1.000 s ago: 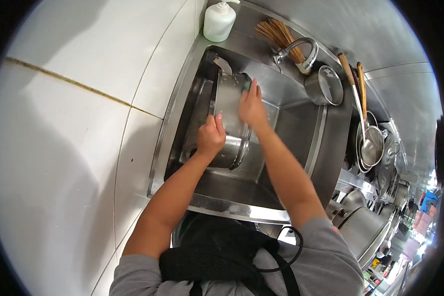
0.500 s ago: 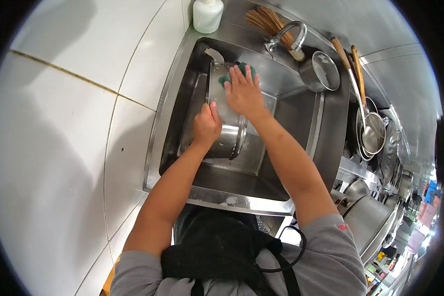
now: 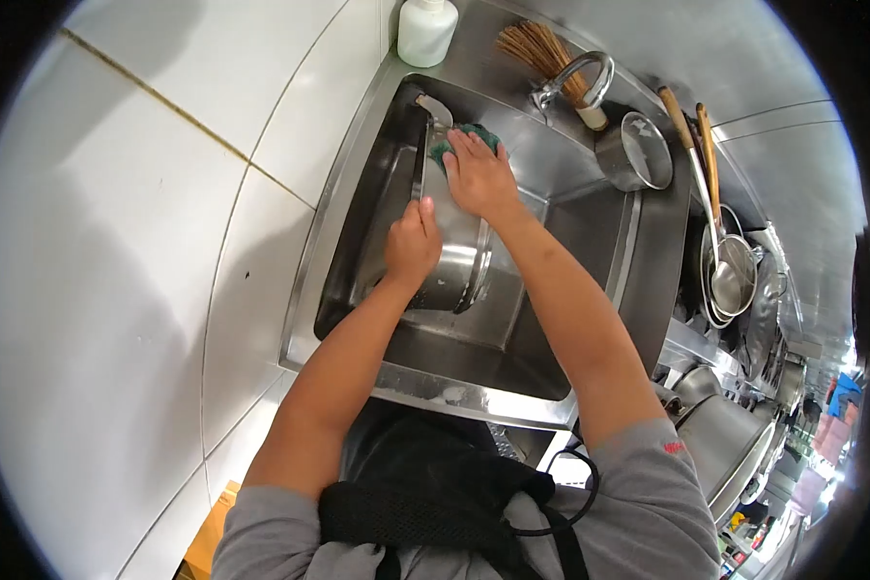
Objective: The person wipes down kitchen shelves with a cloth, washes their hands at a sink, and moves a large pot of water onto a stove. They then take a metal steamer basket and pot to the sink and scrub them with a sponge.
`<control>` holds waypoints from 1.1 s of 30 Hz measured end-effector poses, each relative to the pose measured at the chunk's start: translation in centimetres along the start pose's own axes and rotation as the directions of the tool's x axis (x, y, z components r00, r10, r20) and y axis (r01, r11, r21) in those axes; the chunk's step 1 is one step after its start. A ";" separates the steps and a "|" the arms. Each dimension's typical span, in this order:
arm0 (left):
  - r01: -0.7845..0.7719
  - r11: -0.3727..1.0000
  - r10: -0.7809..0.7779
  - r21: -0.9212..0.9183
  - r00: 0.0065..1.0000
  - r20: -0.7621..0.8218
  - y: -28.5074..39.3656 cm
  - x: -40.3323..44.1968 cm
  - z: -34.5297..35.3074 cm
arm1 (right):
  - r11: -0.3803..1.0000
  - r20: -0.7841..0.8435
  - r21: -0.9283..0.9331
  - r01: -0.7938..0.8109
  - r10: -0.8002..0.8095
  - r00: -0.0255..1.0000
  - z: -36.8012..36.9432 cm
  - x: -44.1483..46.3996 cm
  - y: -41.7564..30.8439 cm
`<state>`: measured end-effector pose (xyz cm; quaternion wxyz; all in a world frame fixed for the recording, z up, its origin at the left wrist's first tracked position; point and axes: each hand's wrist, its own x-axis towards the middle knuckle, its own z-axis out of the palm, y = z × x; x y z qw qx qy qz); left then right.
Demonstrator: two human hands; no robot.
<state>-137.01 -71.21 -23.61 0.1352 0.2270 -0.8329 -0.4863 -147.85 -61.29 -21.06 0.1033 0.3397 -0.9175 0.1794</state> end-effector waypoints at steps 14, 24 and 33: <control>-0.095 0.993 0.094 -0.073 0.995 -0.022 -0.8 -0.5 0.0 | 0.996 0.063 -0.064 0.066 -0.062 0.996 0.2 1.4 -1.3; -0.111 0.992 0.112 -0.060 0.994 0.012 -0.4 0.0 -0.2 | 0.957 0.156 0.192 0.217 -0.248 0.956 -5.9 -10.2 -2.1; -0.077 0.986 0.087 0.148 0.994 -0.062 -0.3 0.0 0.7 | 0.923 -0.547 0.175 -0.342 0.380 0.746 -18.0 -1.5 21.4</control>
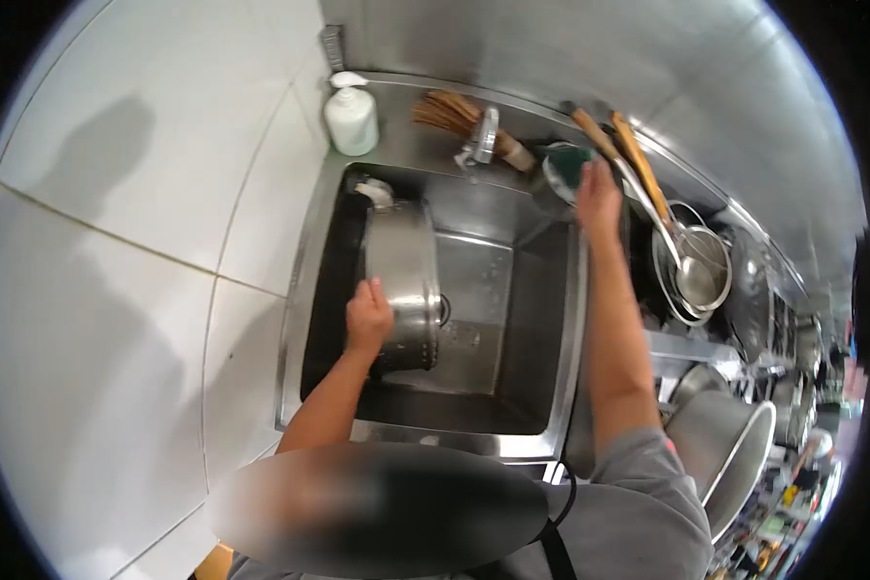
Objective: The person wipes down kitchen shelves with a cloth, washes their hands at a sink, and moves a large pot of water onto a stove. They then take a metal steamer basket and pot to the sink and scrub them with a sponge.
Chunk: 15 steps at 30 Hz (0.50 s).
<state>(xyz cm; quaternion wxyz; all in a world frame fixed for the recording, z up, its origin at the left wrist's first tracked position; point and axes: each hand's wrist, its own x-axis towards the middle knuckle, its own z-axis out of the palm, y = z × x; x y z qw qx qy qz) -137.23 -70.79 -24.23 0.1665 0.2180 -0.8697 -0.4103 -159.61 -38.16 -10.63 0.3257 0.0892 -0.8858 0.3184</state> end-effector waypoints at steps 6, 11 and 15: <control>-0.098 0.995 0.097 0.008 0.994 0.051 -0.9 -2.5 -0.2 | 0.948 0.585 -0.306 0.087 0.115 0.803 5.6 5.2 10.7; -0.145 0.989 0.144 -0.008 0.979 0.144 0.2 -4.9 -0.5 | 0.754 0.562 -0.655 -0.048 0.528 0.637 17.1 4.1 22.6; -0.236 0.971 0.221 0.044 0.951 0.217 0.3 -5.5 -0.3 | 0.693 0.533 -0.704 -0.156 0.661 0.527 16.7 4.7 19.7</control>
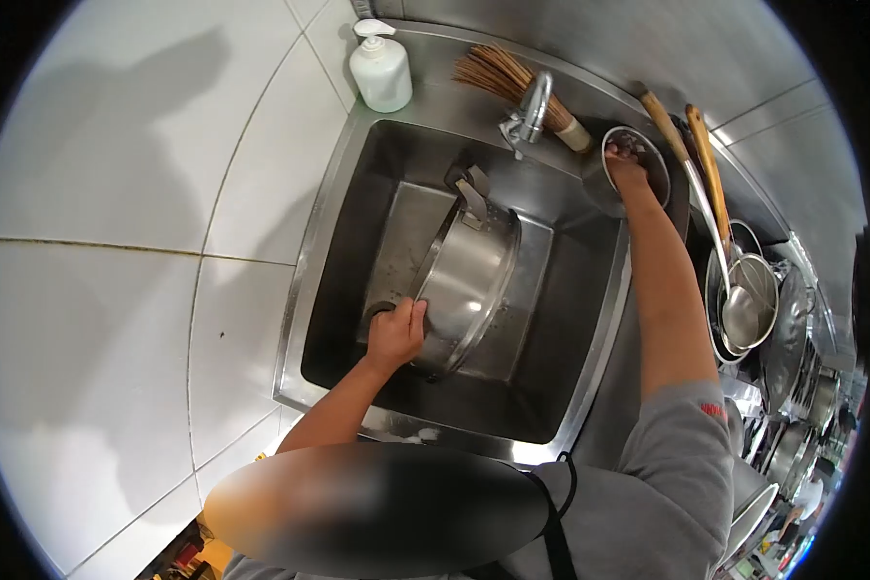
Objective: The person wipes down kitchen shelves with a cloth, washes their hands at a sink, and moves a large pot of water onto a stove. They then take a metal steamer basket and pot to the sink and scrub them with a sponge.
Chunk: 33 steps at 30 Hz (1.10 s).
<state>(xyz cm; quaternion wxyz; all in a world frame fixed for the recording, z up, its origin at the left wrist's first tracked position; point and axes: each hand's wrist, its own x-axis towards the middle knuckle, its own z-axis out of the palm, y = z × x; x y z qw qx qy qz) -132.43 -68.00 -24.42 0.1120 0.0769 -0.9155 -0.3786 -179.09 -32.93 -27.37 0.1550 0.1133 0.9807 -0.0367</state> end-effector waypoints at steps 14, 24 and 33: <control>0.135 0.938 -0.081 -0.318 0.980 0.179 1.5 3.1 -1.3 | 0.630 -0.661 0.345 0.696 -0.363 0.656 -5.7 -33.6 -5.1; 0.145 0.972 -0.136 -0.183 0.989 0.062 3.5 6.8 -0.1 | 0.635 -0.496 0.143 0.760 -0.618 0.610 5.3 -43.0 -10.9; 0.144 0.989 -0.145 0.028 0.988 0.054 3.4 6.7 -0.4 | 0.738 -0.437 -0.003 0.675 -0.608 0.663 6.4 -42.1 -11.9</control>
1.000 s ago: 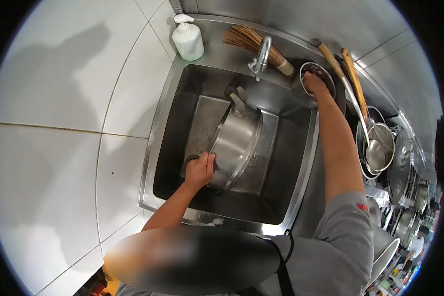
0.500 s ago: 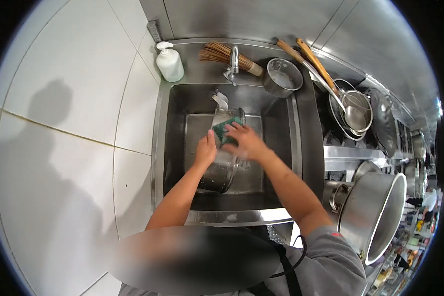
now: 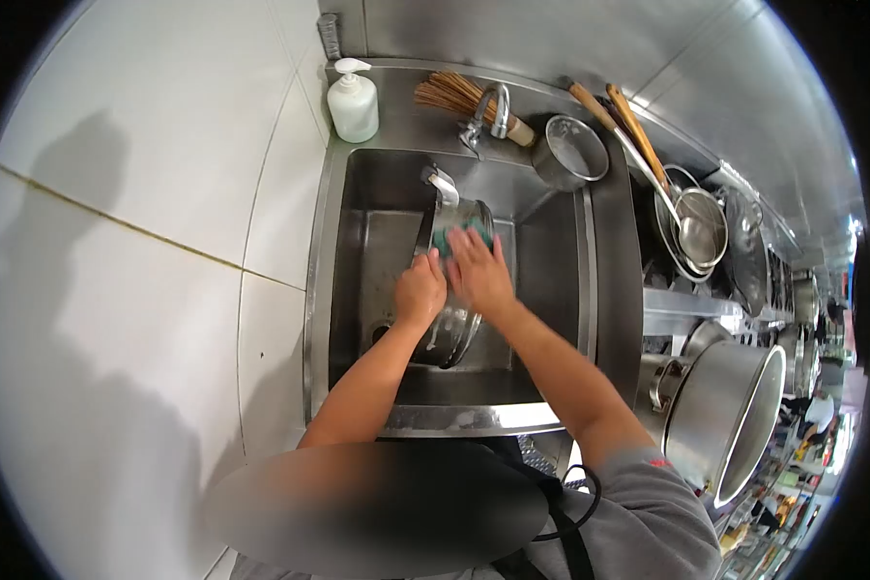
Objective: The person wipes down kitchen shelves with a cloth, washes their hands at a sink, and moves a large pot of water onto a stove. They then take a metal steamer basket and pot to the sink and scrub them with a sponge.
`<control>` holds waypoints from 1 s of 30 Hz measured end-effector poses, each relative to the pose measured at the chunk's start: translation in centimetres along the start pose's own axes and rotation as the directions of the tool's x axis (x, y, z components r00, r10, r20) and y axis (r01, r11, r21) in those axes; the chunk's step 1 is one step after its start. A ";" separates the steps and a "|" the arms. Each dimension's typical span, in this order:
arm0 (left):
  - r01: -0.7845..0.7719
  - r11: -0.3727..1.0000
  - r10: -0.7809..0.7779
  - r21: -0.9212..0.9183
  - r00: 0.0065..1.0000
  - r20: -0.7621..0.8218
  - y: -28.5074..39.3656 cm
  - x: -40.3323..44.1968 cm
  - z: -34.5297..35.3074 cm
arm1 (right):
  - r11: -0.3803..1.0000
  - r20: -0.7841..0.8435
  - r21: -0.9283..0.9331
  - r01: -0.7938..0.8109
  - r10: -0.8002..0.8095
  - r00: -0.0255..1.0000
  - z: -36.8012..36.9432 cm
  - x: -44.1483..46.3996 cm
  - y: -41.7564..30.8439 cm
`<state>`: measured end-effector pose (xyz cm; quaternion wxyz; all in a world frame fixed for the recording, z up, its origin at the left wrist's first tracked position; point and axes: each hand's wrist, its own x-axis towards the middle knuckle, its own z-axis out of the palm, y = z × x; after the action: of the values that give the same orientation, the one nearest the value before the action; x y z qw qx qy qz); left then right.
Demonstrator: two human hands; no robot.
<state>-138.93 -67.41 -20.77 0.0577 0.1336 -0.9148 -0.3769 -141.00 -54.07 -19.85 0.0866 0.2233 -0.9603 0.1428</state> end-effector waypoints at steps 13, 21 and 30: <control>0.018 0.998 -0.013 0.059 0.997 -0.078 -0.3 -0.5 1.0 | 0.993 0.069 0.024 0.120 -0.121 0.990 0.2 3.6 2.7; -0.025 0.998 0.032 0.056 0.991 -0.133 -0.5 0.2 0.8 | 0.980 0.091 0.125 0.157 -0.168 0.982 1.0 6.9 4.0; -0.100 0.994 0.098 -0.037 0.993 -0.065 -2.8 -0.3 3.1 | 0.949 0.258 -0.075 0.306 -0.278 0.925 1.5 9.4 5.1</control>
<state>-138.67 -67.14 -24.97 0.1079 0.0987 -0.9103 -0.3873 -151.76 -53.95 -20.34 0.0009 0.3745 -0.9261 0.0447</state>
